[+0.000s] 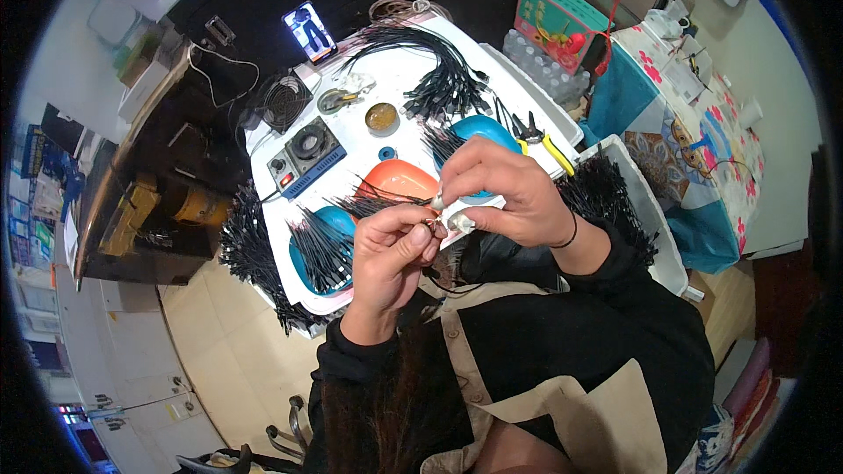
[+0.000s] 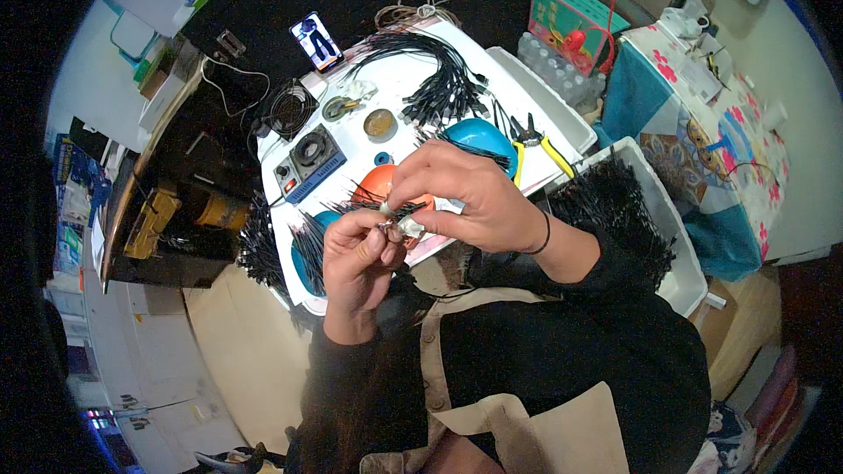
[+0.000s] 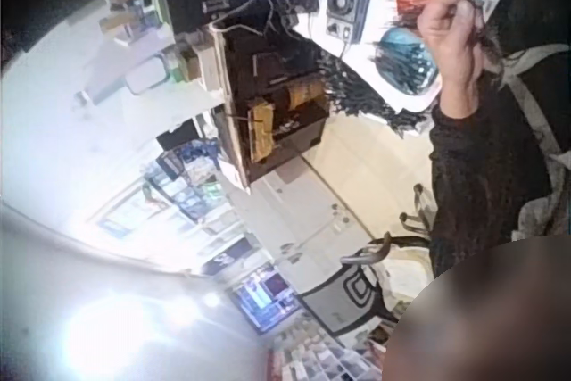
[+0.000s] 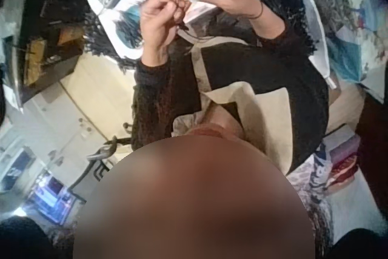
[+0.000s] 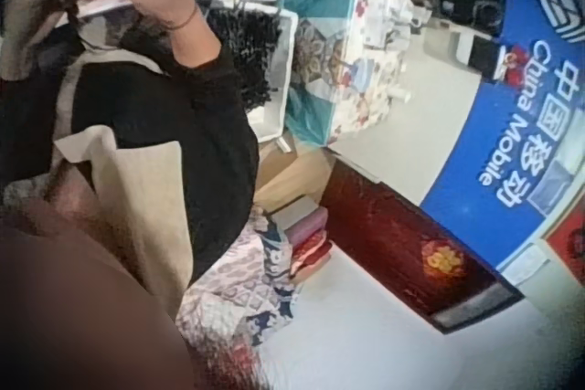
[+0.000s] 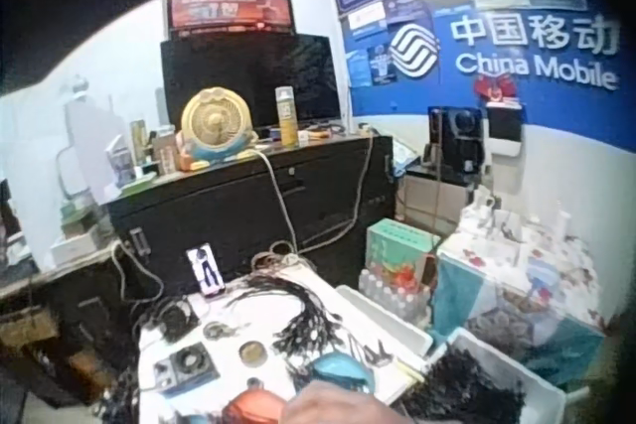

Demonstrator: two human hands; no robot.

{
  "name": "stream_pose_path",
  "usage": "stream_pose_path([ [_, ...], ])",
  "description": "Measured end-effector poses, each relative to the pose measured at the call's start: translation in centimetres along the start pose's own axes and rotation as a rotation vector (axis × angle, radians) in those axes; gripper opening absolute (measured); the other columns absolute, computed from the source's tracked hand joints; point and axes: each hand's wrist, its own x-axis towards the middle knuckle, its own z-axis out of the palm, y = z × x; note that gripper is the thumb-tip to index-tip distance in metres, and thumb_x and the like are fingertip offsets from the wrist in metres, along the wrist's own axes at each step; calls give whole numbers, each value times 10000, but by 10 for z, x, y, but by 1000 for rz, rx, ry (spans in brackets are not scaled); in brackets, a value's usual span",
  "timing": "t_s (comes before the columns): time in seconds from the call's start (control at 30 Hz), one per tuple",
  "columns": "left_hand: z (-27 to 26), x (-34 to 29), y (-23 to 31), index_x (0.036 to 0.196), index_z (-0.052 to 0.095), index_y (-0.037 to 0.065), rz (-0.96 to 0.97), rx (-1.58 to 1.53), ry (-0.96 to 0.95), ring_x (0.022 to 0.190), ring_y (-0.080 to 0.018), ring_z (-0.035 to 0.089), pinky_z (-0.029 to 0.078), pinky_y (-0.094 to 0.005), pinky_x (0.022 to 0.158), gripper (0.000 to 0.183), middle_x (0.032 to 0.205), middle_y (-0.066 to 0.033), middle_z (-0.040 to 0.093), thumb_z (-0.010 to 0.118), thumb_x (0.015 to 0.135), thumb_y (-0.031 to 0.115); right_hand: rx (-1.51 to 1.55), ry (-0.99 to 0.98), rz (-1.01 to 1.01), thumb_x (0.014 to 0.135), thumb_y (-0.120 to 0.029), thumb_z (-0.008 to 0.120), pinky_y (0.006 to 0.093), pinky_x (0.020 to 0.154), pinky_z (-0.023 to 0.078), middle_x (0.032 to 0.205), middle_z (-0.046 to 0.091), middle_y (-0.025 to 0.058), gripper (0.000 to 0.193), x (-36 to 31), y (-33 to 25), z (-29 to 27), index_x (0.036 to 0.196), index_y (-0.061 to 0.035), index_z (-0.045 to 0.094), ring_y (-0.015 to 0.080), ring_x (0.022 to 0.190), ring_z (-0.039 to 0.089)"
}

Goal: The person repeatedly picks black wire-like components from bowls on a table, strips or adjusts the ends, and places them into a white bin. The person uses pliers and a small heating device during the process. The task continues throughout the clip with consistent hand movements and tool use.

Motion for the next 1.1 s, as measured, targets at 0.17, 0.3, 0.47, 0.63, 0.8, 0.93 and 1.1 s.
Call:
stream_pose_path([
  [0.17,-4,1,1,981,647,-73,-44,11,-31,662,-113,532,424,-227,609,159,861,-130,660,633,869,38,-25,-7,-43,748,-11,686,340,771,455,918,610,91,145,3,-1,3,884,-36,642,252,876,583],
  [0.3,-4,1,1,980,653,-67,-40,74,-22,665,-111,545,436,-230,607,159,862,-114,662,648,867,43,-15,-43,-36,762,-14,662,312,754,444,899,593,84,118,1,1,2,874,-28,629,227,850,571],
  [0.47,-3,1,12,932,669,-47,138,655,-16,670,-128,582,451,-240,603,115,810,-93,664,660,847,31,467,-67,287,829,-34,624,244,738,434,895,570,39,110,-8,11,14,929,-4,590,115,835,547],
  [0.63,-3,4,22,895,675,-28,332,1084,-41,695,-176,631,480,-262,645,94,787,-94,666,670,805,-2,837,-81,556,901,-58,589,228,784,463,951,588,26,138,-16,23,24,1014,18,567,74,873,557],
  [0.8,-8,0,29,902,629,-61,140,825,86,754,-149,635,508,-257,706,77,832,-104,660,650,838,-23,678,-53,552,915,-47,563,239,808,490,1040,594,60,203,-17,31,10,1103,28,563,86,902,581],
  [0.93,-21,3,43,921,620,-70,179,925,92,782,-157,647,517,-261,717,94,845,-115,662,649,840,-33,517,-15,656,920,-42,539,211,764,484,1020,594,41,209,-25,41,5,1118,20,564,64,879,582],
  [1.1,-41,24,59,882,686,-25,222,1149,141,738,-136,648,503,-246,675,94,804,-78,684,667,793,-48,490,-77,715,951,-36,480,264,753,563,964,612,61,161,-49,56,12,1065,46,560,144,887,664],
])
